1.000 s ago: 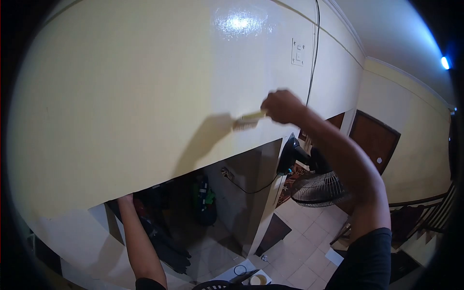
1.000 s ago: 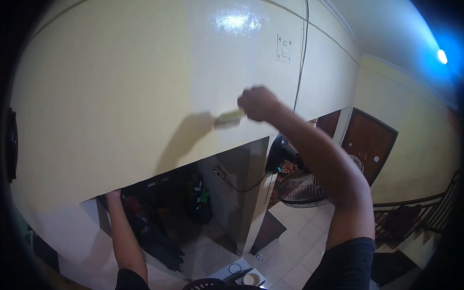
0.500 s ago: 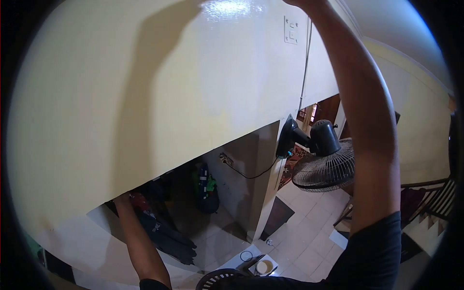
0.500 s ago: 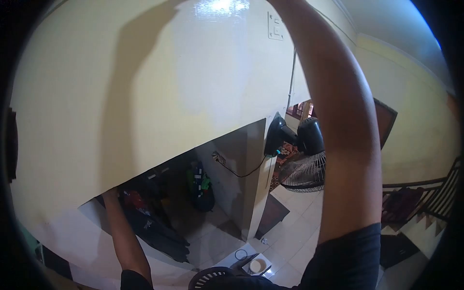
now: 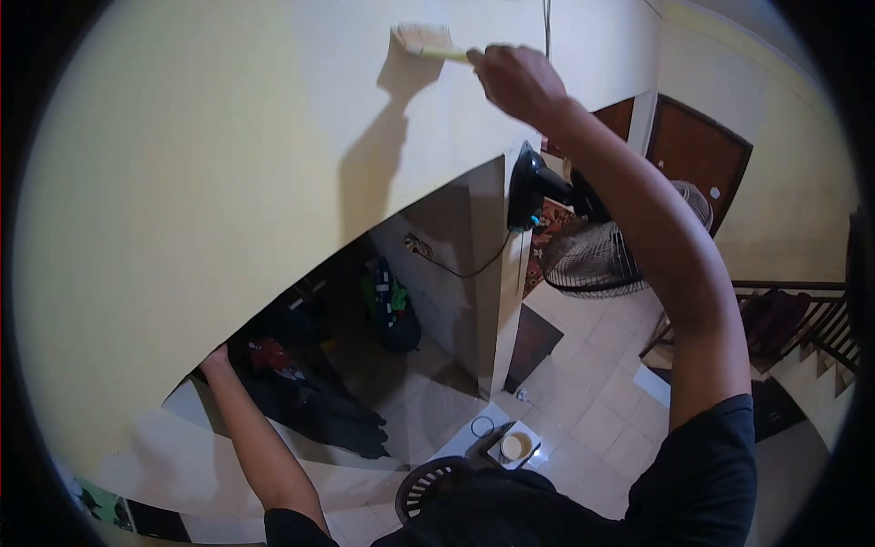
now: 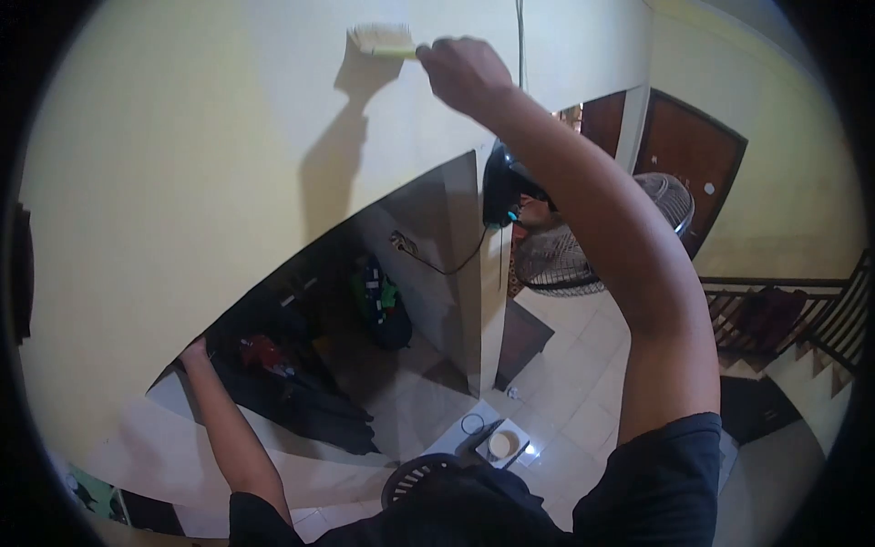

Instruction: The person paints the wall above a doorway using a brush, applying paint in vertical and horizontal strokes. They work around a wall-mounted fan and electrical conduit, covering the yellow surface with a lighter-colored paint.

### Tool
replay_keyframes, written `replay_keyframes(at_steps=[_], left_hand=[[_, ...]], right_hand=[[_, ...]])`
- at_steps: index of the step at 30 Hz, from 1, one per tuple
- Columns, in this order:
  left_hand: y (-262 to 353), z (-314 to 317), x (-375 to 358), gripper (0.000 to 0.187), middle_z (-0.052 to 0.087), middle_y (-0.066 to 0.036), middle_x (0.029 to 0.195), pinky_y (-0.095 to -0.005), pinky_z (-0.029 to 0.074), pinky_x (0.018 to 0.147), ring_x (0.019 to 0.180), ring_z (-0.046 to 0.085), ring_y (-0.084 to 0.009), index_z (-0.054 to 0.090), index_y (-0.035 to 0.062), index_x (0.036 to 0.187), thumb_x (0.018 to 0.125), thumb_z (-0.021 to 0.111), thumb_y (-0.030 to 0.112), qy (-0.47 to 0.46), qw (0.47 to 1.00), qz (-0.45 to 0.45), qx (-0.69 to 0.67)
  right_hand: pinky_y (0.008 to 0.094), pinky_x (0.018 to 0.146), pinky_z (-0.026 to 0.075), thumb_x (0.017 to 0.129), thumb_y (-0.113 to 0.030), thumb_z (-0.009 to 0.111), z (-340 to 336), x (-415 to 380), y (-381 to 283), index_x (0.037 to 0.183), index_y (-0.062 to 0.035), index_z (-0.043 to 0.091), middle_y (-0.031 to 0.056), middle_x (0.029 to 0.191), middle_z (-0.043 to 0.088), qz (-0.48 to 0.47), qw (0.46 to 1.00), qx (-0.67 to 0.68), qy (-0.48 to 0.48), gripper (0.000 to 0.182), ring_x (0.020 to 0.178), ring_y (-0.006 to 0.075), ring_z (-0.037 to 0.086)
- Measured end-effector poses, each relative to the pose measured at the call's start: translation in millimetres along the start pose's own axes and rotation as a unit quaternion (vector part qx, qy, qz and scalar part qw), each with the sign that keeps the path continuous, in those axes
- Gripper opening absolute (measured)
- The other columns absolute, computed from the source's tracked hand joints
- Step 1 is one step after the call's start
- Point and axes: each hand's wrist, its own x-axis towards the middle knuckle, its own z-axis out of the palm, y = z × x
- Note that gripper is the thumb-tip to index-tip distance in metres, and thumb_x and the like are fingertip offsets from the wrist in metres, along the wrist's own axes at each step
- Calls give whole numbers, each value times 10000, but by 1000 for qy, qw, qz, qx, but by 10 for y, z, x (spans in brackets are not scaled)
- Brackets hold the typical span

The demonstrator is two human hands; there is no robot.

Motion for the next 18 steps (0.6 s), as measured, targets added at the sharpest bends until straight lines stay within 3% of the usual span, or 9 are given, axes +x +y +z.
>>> replay_keyframes(at_steps=[6,8,10,14,16,18], left_hand=[[17,-10,14,559,502,-116,1343,-462,494,932,1182,521,-305,434,98,1360,939,433,467,3,1000,-17,-2],[44,28,-30,553,510,-109,1336,-461,498,925,1170,531,-302,445,104,1351,934,442,467,15,1000,-12,1],[54,32,-61,548,518,-97,1330,-451,506,911,1153,544,-297,460,106,1338,929,446,470,23,999,-17,-39],[49,44,-73,562,507,-99,1341,-454,489,936,1183,522,-300,444,108,1353,932,428,480,59,997,-28,-43],[13,-15,-53,575,496,-101,1352,-467,467,962,1217,492,-301,425,112,1369,936,415,490,-7,999,-23,-37],[28,55,-48,585,478,-106,1369,-480,436,997,1246,464,-302,406,110,1384,942,401,493,-16,998,-28,-53]], right_hand=[[433,614,537,846,-44,507,52,-929,-417,1065,-19,584,175,858,637,-21,977,66,-203,234,734,322,667],[432,619,540,838,-36,513,120,-1090,-479,1027,-13,605,176,835,644,-42,977,72,-197,211,728,319,670],[411,687,550,793,-46,542,93,-1159,-534,818,-6,664,171,793,666,-21,955,76,-287,130,766,324,672],[408,699,543,755,-65,572,-204,-1023,-449,807,-32,682,166,811,672,-38,952,83,-291,127,781,332,668],[412,710,539,750,-77,582,-249,-953,-495,816,-43,685,165,821,673,-52,953,94,-282,127,795,333,665],[416,721,534,745,-89,591,-214,-827,-481,824,-54,688,164,832,673,-66,954,105,-273,130,809,333,662]])
